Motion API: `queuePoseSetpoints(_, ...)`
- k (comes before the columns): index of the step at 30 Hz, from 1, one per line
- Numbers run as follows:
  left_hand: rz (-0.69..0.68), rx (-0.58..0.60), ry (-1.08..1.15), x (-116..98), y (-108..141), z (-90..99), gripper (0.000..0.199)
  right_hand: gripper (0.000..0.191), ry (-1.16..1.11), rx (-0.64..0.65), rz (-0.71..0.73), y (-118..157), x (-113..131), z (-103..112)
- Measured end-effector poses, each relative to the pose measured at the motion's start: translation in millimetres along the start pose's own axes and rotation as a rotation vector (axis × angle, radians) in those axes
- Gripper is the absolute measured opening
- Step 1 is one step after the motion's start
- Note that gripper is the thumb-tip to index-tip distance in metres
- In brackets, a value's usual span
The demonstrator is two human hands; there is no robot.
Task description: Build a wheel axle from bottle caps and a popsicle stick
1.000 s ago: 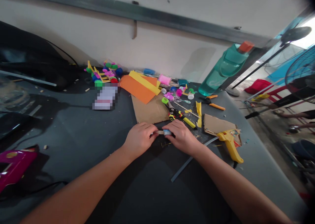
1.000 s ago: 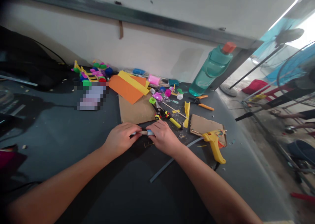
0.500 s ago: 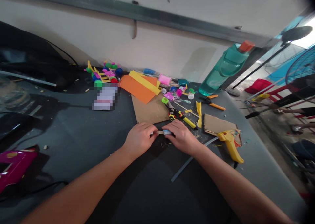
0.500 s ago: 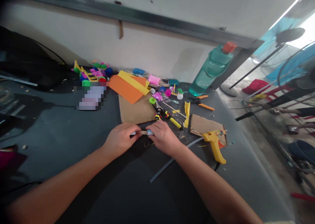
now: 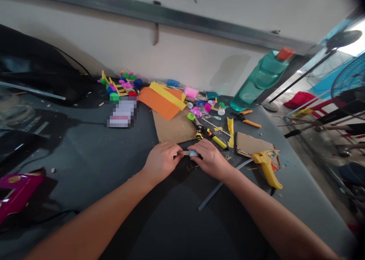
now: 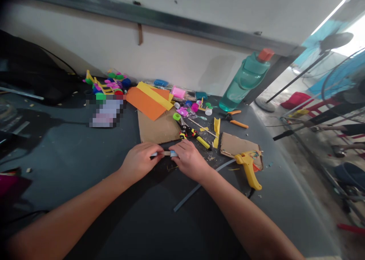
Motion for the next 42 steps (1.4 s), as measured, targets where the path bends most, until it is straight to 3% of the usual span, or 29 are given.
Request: queuePoseSetpoints(42,0.01,0.01,0.008,2.4,0.0,-0.8,0.006,0.02,0.0,-0.002,0.031,-1.0,4.0,-1.0)
Point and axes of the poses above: each hand's wrist, its own y-axis away from the middle knuckle, its own z-axis out of the back of the hand, x = y × z, the point moved 8 cm from there along -y, towards the middle knuckle, and after that the axes turned 6 degrees about y, right-handed, at the moved point
